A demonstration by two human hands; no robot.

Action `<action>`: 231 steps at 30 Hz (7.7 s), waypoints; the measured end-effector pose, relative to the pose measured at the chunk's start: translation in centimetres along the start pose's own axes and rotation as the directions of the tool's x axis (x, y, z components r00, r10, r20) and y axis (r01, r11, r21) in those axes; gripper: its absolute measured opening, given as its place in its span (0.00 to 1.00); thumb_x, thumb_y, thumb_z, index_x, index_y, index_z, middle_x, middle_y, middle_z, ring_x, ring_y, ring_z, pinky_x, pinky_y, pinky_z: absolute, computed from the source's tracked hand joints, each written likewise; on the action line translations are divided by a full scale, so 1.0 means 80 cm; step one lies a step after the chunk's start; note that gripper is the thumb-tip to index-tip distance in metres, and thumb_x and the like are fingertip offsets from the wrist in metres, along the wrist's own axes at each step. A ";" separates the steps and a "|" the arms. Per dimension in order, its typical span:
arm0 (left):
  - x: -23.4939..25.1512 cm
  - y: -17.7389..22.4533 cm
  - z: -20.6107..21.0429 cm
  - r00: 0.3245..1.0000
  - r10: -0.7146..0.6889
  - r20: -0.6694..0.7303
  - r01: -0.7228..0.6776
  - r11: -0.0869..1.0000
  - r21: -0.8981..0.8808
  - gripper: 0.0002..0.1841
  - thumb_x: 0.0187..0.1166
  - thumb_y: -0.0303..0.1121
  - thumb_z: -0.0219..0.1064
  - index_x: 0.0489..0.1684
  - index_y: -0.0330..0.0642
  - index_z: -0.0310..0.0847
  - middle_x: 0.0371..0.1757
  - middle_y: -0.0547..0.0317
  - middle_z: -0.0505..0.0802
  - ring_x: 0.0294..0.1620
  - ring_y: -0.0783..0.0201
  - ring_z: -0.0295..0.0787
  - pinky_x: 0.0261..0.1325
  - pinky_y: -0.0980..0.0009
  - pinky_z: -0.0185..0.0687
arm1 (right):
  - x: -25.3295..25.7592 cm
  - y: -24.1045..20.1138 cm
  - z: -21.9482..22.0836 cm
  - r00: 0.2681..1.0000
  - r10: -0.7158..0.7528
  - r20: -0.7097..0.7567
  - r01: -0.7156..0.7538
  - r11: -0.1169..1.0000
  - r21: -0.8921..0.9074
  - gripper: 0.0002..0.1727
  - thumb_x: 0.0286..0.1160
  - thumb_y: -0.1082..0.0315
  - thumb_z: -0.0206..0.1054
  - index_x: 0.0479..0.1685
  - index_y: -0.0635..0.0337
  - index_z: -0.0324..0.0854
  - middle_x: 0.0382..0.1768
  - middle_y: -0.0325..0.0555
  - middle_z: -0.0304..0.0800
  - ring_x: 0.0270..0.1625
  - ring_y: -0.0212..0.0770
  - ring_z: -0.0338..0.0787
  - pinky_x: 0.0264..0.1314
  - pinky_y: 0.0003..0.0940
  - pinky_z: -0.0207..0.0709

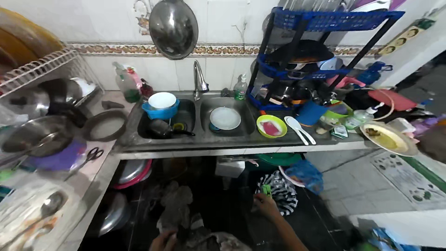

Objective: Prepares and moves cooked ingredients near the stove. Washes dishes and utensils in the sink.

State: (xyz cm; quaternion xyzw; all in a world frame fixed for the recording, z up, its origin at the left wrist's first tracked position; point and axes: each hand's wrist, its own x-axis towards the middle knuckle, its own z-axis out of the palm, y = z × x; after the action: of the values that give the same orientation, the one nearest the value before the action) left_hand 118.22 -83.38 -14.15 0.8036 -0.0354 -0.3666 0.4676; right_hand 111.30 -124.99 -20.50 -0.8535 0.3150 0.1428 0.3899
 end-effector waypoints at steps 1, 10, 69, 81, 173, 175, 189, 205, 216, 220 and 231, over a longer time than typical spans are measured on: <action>0.024 0.019 -0.012 0.999 0.020 0.034 -0.021 1.000 0.007 0.19 0.90 0.31 0.54 0.72 0.27 0.75 0.56 0.34 0.90 0.51 0.48 0.90 0.60 0.51 0.84 | 0.008 -0.012 -0.009 0.995 0.000 -0.100 0.002 1.000 0.027 0.18 0.86 0.69 0.63 0.68 0.71 0.83 0.66 0.69 0.86 0.70 0.64 0.85 0.78 0.59 0.72; 0.217 0.246 -0.058 0.924 0.253 0.287 -0.276 0.960 0.040 0.19 0.91 0.31 0.54 0.73 0.28 0.74 0.57 0.40 0.88 0.47 0.56 0.91 0.56 0.59 0.88 | 0.087 -0.126 -0.152 0.625 -0.247 -0.741 0.254 0.961 -0.106 0.13 0.79 0.75 0.65 0.55 0.77 0.87 0.57 0.77 0.86 0.57 0.69 0.89 0.62 0.59 0.82; 0.694 0.419 0.025 0.968 -0.251 -0.024 0.252 0.961 0.110 0.24 0.78 0.25 0.69 0.72 0.25 0.73 0.65 0.33 0.85 0.62 0.45 0.88 0.64 0.53 0.84 | 0.298 -0.151 -0.297 0.932 0.301 -0.203 -0.337 0.925 -0.175 0.25 0.79 0.71 0.70 0.75 0.66 0.78 0.71 0.74 0.79 0.71 0.75 0.81 0.71 0.71 0.73; 0.653 0.458 0.017 0.985 -0.164 -0.048 0.160 0.985 -0.070 0.39 0.72 0.14 0.65 0.88 0.36 0.53 0.75 0.30 0.76 0.60 0.41 0.86 0.54 0.49 0.88 | 0.290 -0.157 -0.307 0.946 0.256 -0.199 -0.272 0.960 -0.060 0.22 0.82 0.70 0.67 0.73 0.67 0.78 0.69 0.74 0.80 0.73 0.73 0.81 0.74 0.70 0.70; 0.536 0.436 0.048 0.982 0.085 -0.171 -0.180 0.710 -0.681 0.21 0.85 0.19 0.54 0.77 0.34 0.66 0.62 0.40 0.85 0.50 0.53 0.87 0.53 0.57 0.85 | 0.347 -0.360 -0.125 0.839 0.424 -0.342 0.278 0.207 0.938 0.32 0.70 0.81 0.71 0.76 0.63 0.69 0.50 0.55 0.85 0.40 0.43 0.87 0.41 0.41 0.85; 0.535 0.436 0.065 0.978 0.087 -0.187 -0.194 0.693 -0.694 0.21 0.83 0.17 0.57 0.74 0.29 0.69 0.60 0.38 0.85 0.53 0.53 0.85 0.57 0.56 0.84 | 0.348 -0.361 -0.117 0.812 0.493 -0.313 0.258 0.177 0.950 0.27 0.66 0.84 0.72 0.68 0.71 0.71 0.43 0.56 0.85 0.35 0.42 0.87 0.36 0.39 0.86; 0.587 0.466 -0.041 0.917 0.252 0.308 -0.116 0.910 -0.399 0.28 0.84 0.21 0.58 0.85 0.41 0.63 0.63 0.39 0.87 0.50 0.53 0.90 0.51 0.56 0.88 | 0.354 -0.319 -0.281 0.982 0.106 -0.154 -0.028 0.897 0.441 0.31 0.63 0.82 0.74 0.71 0.67 0.74 0.47 0.54 0.87 0.40 0.39 0.87 0.44 0.40 0.84; 0.595 0.465 -0.063 0.879 0.211 0.428 -0.283 0.953 0.111 0.27 0.75 0.19 0.69 0.76 0.30 0.72 0.67 0.34 0.84 0.56 0.50 0.88 0.60 0.55 0.86 | 0.436 -0.397 -0.307 0.928 -0.147 0.342 0.150 0.989 0.016 0.24 0.67 0.84 0.71 0.65 0.67 0.78 0.46 0.50 0.88 0.43 0.35 0.87 0.50 0.35 0.83; 0.598 0.431 -0.058 0.974 0.140 0.176 -0.076 0.941 -0.330 0.21 0.83 0.19 0.59 0.76 0.29 0.71 0.65 0.37 0.84 0.49 0.55 0.89 0.53 0.61 0.88 | 0.400 -0.364 -0.261 0.993 0.107 -0.043 -0.067 0.840 0.539 0.22 0.76 0.80 0.64 0.69 0.68 0.72 0.45 0.49 0.83 0.38 0.34 0.84 0.41 0.31 0.81; 0.584 0.443 -0.028 0.997 0.059 0.043 -0.025 0.827 -0.562 0.21 0.87 0.20 0.55 0.79 0.27 0.65 0.63 0.34 0.83 0.44 0.55 0.90 0.48 0.63 0.89 | 0.382 -0.364 -0.196 0.883 0.303 -0.358 0.125 0.583 0.803 0.24 0.76 0.79 0.66 0.72 0.71 0.69 0.44 0.52 0.84 0.34 0.36 0.86 0.36 0.33 0.85; 0.571 0.455 0.000 0.997 0.057 0.052 -0.007 0.736 -0.677 0.21 0.83 0.18 0.58 0.75 0.25 0.65 0.56 0.38 0.85 0.41 0.56 0.90 0.45 0.62 0.90 | 0.349 -0.357 -0.127 0.830 0.082 -0.552 0.546 0.086 0.833 0.37 0.92 0.38 0.27 0.81 0.57 0.59 0.57 0.39 0.86 0.57 0.31 0.89 0.59 0.35 0.87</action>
State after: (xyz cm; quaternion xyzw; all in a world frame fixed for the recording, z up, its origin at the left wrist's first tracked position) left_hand 161.93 -122.08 -11.26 0.5650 0.0700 -0.3740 0.7321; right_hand 151.04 -130.35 -11.09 -0.4257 0.2644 -0.3763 0.7792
